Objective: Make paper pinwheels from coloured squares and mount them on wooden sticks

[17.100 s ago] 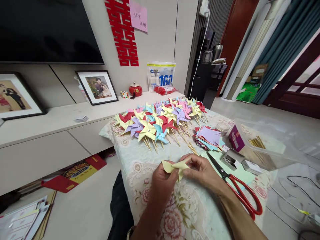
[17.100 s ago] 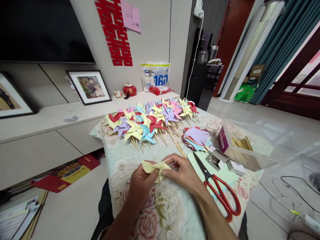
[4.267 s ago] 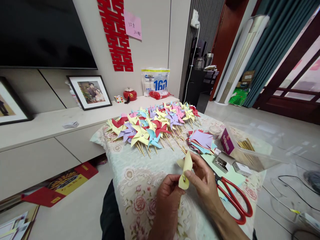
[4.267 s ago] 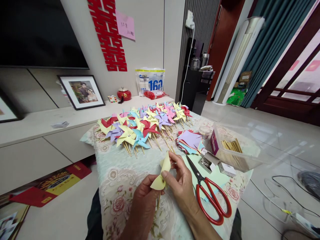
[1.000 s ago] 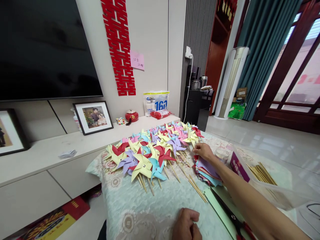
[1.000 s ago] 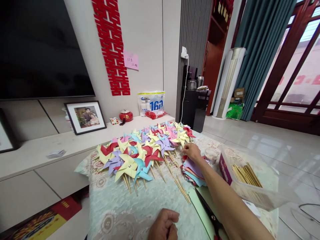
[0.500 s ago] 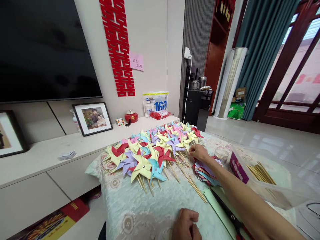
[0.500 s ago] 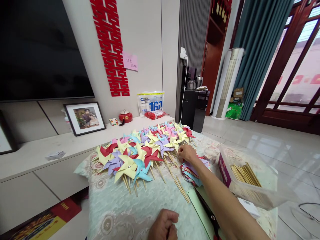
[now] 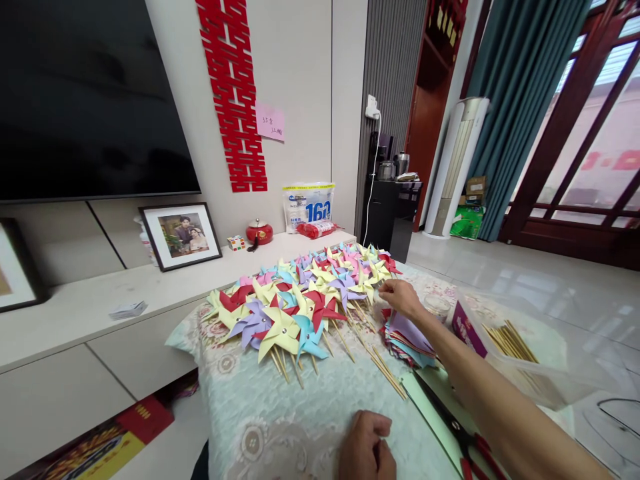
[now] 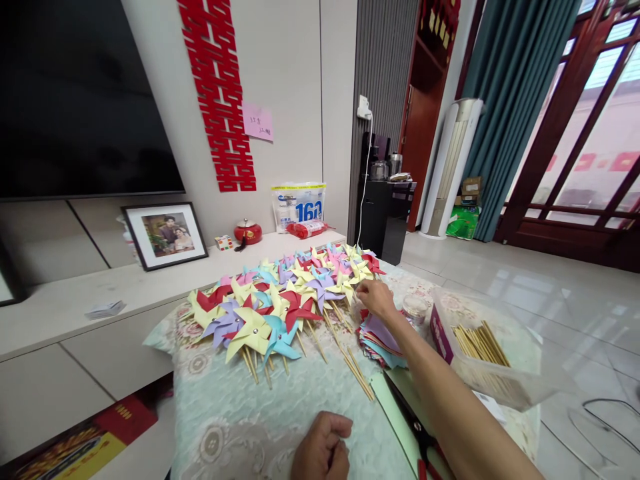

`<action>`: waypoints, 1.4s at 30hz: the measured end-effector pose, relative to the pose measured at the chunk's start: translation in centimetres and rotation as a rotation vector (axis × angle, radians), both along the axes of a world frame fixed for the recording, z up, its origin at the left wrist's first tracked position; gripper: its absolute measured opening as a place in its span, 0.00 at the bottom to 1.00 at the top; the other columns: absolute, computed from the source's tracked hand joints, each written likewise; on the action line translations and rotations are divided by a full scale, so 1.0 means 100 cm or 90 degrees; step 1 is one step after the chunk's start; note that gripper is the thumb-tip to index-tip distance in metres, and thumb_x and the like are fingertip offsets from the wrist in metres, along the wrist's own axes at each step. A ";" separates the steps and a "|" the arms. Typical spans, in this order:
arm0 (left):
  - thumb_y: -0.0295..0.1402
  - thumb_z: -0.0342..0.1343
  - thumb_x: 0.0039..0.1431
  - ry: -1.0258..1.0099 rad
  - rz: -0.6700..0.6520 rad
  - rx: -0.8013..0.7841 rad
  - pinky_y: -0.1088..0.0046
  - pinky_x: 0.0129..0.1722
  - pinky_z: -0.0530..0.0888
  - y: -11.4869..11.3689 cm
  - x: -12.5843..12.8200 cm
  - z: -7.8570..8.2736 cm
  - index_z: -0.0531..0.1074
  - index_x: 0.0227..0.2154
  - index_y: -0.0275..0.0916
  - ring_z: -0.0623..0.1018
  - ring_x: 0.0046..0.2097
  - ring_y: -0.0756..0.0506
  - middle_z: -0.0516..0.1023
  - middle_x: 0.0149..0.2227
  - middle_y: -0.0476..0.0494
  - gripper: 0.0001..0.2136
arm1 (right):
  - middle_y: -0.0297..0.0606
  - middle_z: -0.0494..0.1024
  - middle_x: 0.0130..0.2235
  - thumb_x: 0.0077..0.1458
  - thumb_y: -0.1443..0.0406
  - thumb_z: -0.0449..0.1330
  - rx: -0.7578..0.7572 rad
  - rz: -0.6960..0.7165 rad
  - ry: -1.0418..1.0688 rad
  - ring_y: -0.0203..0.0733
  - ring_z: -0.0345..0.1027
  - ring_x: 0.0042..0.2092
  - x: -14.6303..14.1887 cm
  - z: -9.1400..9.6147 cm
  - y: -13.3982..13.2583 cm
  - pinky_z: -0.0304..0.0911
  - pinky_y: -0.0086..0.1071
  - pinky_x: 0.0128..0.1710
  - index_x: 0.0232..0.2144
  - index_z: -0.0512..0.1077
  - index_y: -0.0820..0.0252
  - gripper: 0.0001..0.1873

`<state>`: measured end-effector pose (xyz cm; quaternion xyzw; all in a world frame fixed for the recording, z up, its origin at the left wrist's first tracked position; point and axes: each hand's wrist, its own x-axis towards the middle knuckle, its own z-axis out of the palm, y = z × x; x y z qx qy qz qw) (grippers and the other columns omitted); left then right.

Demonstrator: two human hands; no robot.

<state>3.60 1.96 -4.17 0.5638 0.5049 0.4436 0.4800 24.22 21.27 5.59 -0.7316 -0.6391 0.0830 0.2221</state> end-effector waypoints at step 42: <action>0.20 0.46 0.51 0.138 -0.021 0.056 0.64 0.42 0.73 -0.007 -0.002 0.013 0.74 0.32 0.39 0.80 0.40 0.40 0.81 0.34 0.41 0.13 | 0.48 0.82 0.46 0.60 0.61 0.58 -0.021 0.044 -0.099 0.52 0.75 0.47 0.021 -0.023 -0.101 0.60 0.34 0.41 0.45 0.76 0.62 0.14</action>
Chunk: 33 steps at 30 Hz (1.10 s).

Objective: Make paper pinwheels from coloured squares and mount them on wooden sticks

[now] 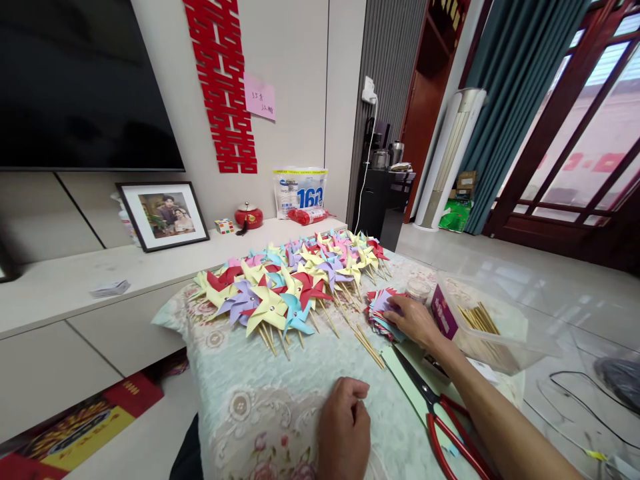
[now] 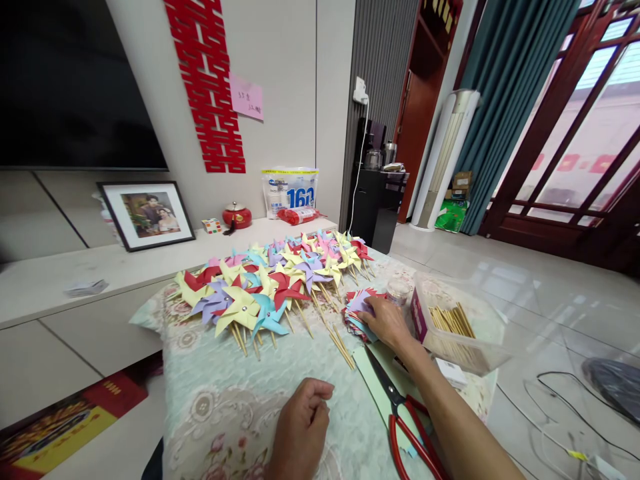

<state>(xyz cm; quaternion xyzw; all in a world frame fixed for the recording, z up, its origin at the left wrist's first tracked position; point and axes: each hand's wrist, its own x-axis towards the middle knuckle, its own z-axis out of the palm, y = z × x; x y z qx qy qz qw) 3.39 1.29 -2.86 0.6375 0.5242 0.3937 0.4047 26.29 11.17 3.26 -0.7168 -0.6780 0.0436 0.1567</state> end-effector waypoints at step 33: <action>0.21 0.45 0.52 0.008 -0.005 0.004 0.64 0.43 0.73 -0.001 0.000 0.003 0.73 0.32 0.40 0.80 0.41 0.41 0.81 0.35 0.41 0.13 | 0.37 0.77 0.23 0.56 0.58 0.55 0.132 -0.176 0.107 0.41 0.69 0.26 0.001 0.015 -0.004 0.53 0.30 0.26 0.20 0.70 0.58 0.16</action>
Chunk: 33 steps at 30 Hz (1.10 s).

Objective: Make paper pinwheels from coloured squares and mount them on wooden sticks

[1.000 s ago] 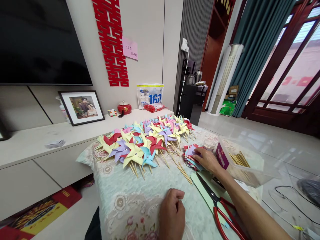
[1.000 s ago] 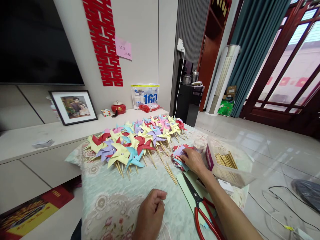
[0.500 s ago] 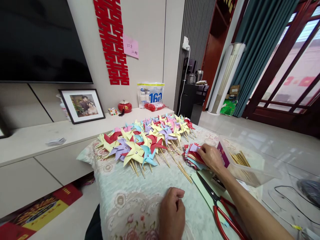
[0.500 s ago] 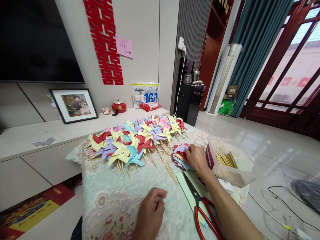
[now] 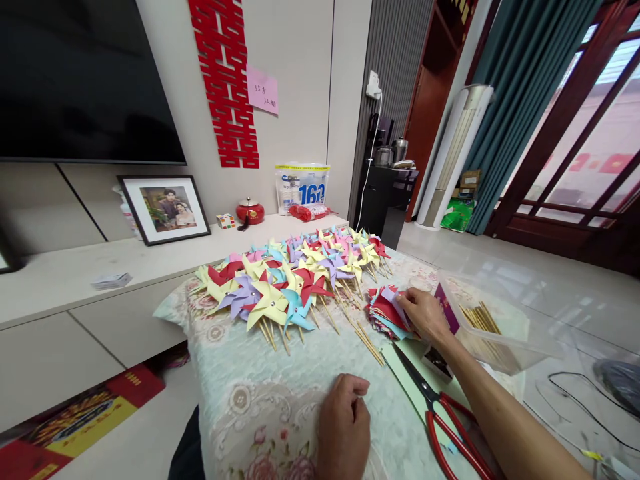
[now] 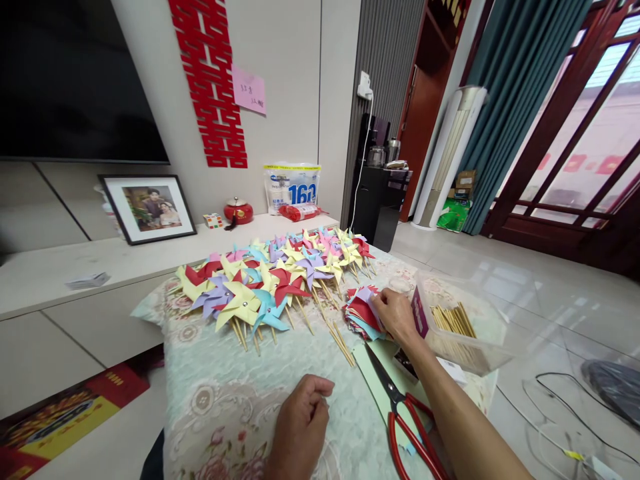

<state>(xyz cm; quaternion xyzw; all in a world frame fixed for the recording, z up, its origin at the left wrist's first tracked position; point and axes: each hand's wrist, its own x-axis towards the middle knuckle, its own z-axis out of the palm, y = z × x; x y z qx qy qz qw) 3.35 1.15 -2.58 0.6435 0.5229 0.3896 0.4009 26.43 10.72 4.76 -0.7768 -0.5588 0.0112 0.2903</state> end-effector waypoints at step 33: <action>0.20 0.45 0.51 0.011 -0.002 0.012 0.65 0.40 0.73 -0.001 0.000 -0.001 0.74 0.32 0.39 0.80 0.40 0.40 0.81 0.34 0.41 0.14 | 0.39 0.77 0.26 0.60 0.51 0.51 0.248 -0.040 -0.006 0.42 0.67 0.26 0.015 -0.006 -0.010 0.56 0.33 0.30 0.26 0.70 0.57 0.20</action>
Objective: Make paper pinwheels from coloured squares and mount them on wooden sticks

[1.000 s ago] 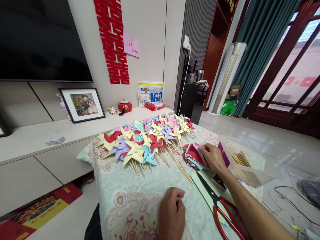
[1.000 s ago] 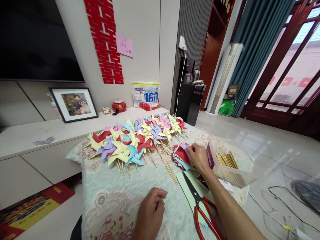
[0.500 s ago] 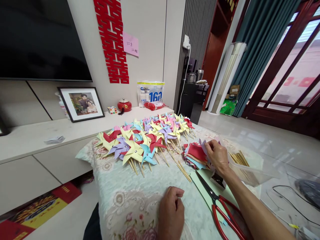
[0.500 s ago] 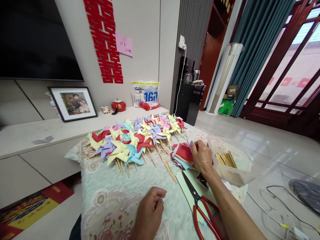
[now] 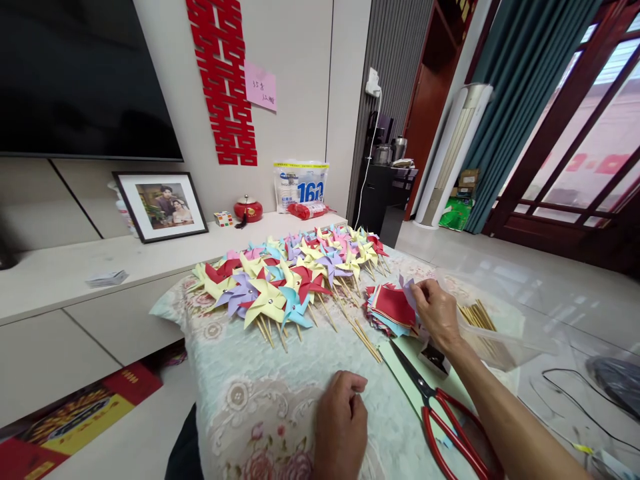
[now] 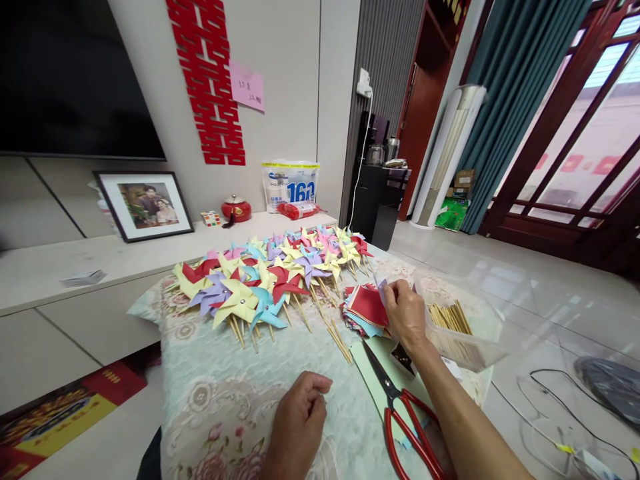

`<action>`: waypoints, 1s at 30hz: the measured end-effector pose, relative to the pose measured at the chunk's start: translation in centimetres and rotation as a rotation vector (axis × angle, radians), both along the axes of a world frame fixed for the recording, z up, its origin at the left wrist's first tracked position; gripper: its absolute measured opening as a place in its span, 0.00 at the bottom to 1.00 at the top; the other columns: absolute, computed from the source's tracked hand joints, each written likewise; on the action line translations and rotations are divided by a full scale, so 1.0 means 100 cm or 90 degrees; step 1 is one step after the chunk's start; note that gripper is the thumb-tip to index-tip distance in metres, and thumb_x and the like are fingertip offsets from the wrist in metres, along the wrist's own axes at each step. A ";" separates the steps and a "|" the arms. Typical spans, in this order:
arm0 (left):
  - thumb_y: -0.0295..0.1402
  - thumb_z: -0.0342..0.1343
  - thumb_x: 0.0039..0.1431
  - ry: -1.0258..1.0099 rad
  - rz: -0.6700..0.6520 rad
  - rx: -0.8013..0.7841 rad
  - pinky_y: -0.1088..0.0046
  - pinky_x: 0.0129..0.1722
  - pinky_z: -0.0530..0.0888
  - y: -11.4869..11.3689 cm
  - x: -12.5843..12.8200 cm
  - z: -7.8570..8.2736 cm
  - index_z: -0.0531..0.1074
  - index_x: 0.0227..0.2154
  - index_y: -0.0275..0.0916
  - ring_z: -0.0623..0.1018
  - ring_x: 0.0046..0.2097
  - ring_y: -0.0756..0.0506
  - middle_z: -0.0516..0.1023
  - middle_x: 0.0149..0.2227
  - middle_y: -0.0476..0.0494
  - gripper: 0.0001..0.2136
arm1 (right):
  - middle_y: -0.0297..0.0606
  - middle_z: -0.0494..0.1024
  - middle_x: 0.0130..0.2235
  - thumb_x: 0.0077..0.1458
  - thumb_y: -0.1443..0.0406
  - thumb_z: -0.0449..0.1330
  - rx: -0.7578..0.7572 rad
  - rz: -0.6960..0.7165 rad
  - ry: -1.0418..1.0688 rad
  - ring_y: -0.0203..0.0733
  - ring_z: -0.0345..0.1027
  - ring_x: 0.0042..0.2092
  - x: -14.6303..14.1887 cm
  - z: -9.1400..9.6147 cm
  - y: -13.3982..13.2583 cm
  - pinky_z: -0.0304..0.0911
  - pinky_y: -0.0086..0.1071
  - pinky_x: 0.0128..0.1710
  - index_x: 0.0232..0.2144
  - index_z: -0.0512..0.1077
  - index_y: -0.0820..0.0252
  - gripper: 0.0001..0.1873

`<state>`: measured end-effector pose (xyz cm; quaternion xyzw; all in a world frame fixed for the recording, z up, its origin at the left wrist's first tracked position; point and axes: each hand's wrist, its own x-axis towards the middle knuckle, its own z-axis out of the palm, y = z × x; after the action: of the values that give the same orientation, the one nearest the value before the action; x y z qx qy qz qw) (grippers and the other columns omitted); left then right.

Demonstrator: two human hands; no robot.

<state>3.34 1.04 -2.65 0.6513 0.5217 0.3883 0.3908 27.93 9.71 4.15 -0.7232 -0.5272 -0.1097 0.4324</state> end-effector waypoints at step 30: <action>0.27 0.53 0.49 -0.168 0.030 -0.117 0.72 0.30 0.71 0.001 -0.001 0.002 0.75 0.32 0.40 0.77 0.31 0.46 0.79 0.30 0.46 0.08 | 0.27 0.65 0.21 0.45 0.52 0.68 0.064 0.341 0.715 0.34 0.59 0.22 -0.086 0.019 -0.042 0.62 0.29 0.23 0.22 0.67 0.57 0.19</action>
<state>3.21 1.18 -2.43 0.5435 0.5145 0.4300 0.5049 19.34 5.46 6.08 -0.4919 -0.3765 0.3748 0.6898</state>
